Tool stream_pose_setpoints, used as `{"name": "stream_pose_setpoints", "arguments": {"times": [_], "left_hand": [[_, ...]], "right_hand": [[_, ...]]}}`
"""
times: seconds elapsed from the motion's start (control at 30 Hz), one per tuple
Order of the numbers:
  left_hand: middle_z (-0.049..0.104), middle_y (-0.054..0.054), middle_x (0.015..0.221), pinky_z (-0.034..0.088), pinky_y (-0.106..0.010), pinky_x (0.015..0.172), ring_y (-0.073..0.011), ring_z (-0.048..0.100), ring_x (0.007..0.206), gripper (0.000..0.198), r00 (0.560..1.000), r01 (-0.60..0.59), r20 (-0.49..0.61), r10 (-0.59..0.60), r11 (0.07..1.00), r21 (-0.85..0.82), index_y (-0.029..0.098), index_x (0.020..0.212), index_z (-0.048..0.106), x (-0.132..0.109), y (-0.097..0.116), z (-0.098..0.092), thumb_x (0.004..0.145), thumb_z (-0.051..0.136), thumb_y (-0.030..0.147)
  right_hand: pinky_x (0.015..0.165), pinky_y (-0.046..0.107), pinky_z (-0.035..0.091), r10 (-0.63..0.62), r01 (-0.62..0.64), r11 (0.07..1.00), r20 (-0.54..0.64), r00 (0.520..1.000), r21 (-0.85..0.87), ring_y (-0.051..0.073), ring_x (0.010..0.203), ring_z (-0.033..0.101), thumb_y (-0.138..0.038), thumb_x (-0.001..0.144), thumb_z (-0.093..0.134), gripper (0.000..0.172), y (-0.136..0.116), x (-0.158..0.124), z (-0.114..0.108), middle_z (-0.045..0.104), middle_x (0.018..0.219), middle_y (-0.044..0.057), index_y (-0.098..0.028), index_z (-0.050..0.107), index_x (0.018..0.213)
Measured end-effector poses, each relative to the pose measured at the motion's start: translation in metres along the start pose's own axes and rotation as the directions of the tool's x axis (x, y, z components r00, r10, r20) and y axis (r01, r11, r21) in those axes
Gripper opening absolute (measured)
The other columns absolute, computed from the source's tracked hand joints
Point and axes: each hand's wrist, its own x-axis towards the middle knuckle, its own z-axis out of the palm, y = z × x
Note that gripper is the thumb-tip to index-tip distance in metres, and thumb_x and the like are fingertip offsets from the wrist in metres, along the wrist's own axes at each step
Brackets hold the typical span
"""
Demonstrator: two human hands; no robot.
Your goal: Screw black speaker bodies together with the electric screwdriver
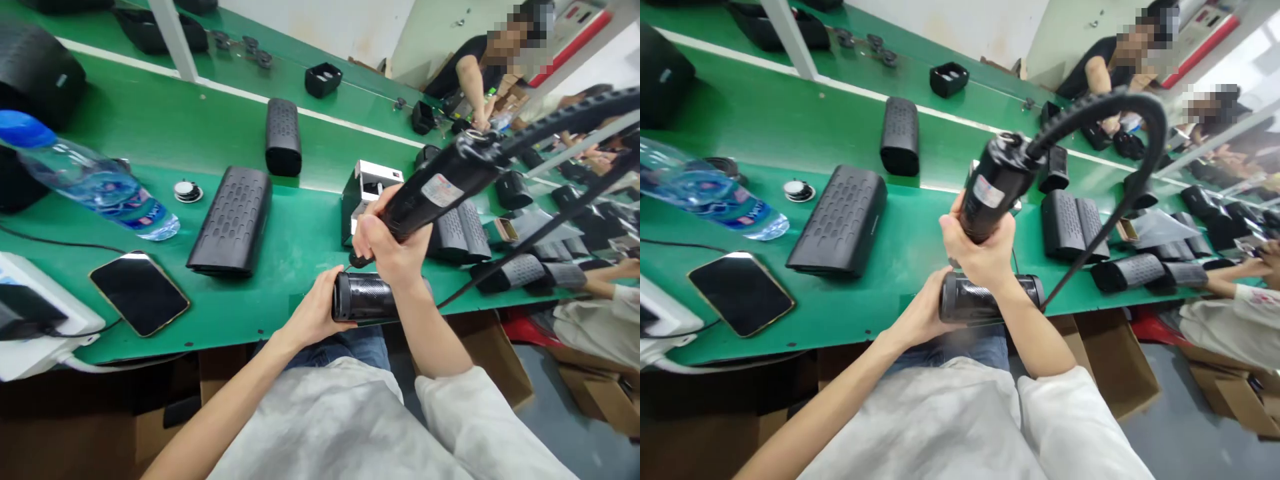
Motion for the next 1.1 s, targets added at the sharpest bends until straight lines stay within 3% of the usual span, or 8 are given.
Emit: {"name": "stream_pose_setpoints", "arguments": {"times": [0.1, 0.2, 0.33, 0.43, 0.6, 0.8, 1.03, 1.1], "left_hand": [[0.052, -0.022, 0.160, 0.051, -0.070, 0.124, -0.0449, 0.058, 0.150, 0.116, 1.000, 0.010, 0.023, -0.011, 0.999, 0.033, 0.028, 0.170, 0.029, 0.001, 0.003, -0.002, 0.079, 0.100, 0.032], [0.048, -0.021, 0.165, 0.048, -0.069, 0.128, -0.0447, 0.054, 0.156, 0.121, 0.999, 0.014, 0.029, -0.016, 0.997, 0.080, 0.030, 0.173, 0.021, 0.000, 0.003, -0.003, 0.081, 0.099, 0.032], [0.046, -0.022, 0.167, 0.048, -0.067, 0.129, -0.0454, 0.052, 0.158, 0.124, 0.998, 0.031, 0.053, -0.038, 0.992, 0.126, 0.033, 0.175, 0.016, -0.004, 0.002, -0.003, 0.082, 0.099, 0.035], [0.048, -0.021, 0.166, 0.050, -0.067, 0.127, -0.0452, 0.054, 0.156, 0.126, 0.998, 0.040, 0.050, -0.047, 0.990, 0.133, 0.034, 0.175, 0.015, -0.004, 0.000, -0.003, 0.082, 0.099, 0.035], [0.047, -0.021, 0.165, 0.050, -0.068, 0.126, -0.0457, 0.054, 0.155, 0.127, 0.996, 0.051, 0.062, -0.061, 0.988, 0.146, 0.034, 0.175, 0.014, -0.003, -0.001, -0.003, 0.081, 0.100, 0.034], [0.046, -0.021, 0.166, 0.051, -0.066, 0.127, -0.0451, 0.054, 0.156, 0.127, 0.995, 0.053, 0.074, -0.064, 0.988, 0.146, 0.034, 0.174, 0.014, -0.003, 0.001, -0.004, 0.082, 0.100, 0.035], [0.047, -0.021, 0.167, 0.050, -0.065, 0.128, -0.0451, 0.054, 0.157, 0.126, 0.996, 0.039, 0.073, -0.051, 0.988, 0.149, 0.033, 0.175, 0.015, -0.003, 0.002, -0.005, 0.081, 0.100, 0.036], [0.046, -0.021, 0.167, 0.050, -0.065, 0.129, -0.0454, 0.053, 0.158, 0.127, 0.996, 0.040, 0.077, -0.052, 0.988, 0.150, 0.032, 0.175, 0.014, -0.002, 0.002, -0.005, 0.081, 0.100, 0.036]], "right_hand": [[0.041, 0.030, 0.048, 0.032, -0.031, 0.999, 0.053, 0.998, -0.022, 0.012, 0.041, 0.051, -0.045, 0.091, 0.085, 0.031, -0.012, 0.003, 0.001, 0.056, 0.063, -0.009, -0.028, 0.061, 0.099], [0.040, 0.031, 0.046, -0.076, 0.075, 0.997, 0.064, 0.995, 0.016, 0.013, 0.039, 0.048, -0.032, 0.094, 0.080, 0.022, -0.039, 0.018, -0.009, 0.052, 0.059, -0.012, -0.031, 0.065, 0.110], [0.040, 0.036, 0.033, -0.366, 0.329, 0.925, -0.220, 0.904, -0.187, 0.015, 0.041, 0.036, -0.032, 0.090, 0.079, 0.024, -0.063, 0.050, -0.041, 0.042, 0.059, -0.010, -0.035, 0.063, 0.107], [0.047, 0.038, 0.035, -0.358, 0.236, 0.894, -0.290, 0.888, -0.381, 0.016, 0.047, 0.036, -0.061, 0.089, 0.084, 0.040, -0.048, 0.072, -0.065, 0.041, 0.060, -0.008, -0.037, 0.053, 0.096], [0.053, 0.040, 0.036, -0.307, 0.214, 0.916, -0.249, 0.919, -0.340, 0.016, 0.049, 0.031, -0.093, 0.077, 0.081, 0.064, -0.008, 0.089, -0.078, 0.041, 0.056, -0.010, -0.039, 0.050, 0.092], [0.051, 0.039, 0.037, -0.246, 0.141, 0.936, -0.310, 0.918, -0.323, 0.017, 0.048, 0.035, -0.073, 0.086, 0.085, 0.048, -0.001, 0.089, -0.072, 0.044, 0.062, -0.010, -0.039, 0.053, 0.100], [0.044, 0.036, 0.033, -0.218, 0.124, 0.957, -0.371, 0.903, -0.261, 0.016, 0.046, 0.029, -0.058, 0.078, 0.090, 0.047, 0.000, 0.085, -0.079, 0.037, 0.057, -0.011, -0.038, 0.053, 0.098], [0.042, 0.035, 0.032, -0.225, 0.136, 0.956, -0.351, 0.909, -0.261, 0.015, 0.044, 0.029, -0.051, 0.080, 0.088, 0.038, -0.008, 0.076, -0.078, 0.037, 0.056, -0.011, -0.038, 0.057, 0.097]]}}
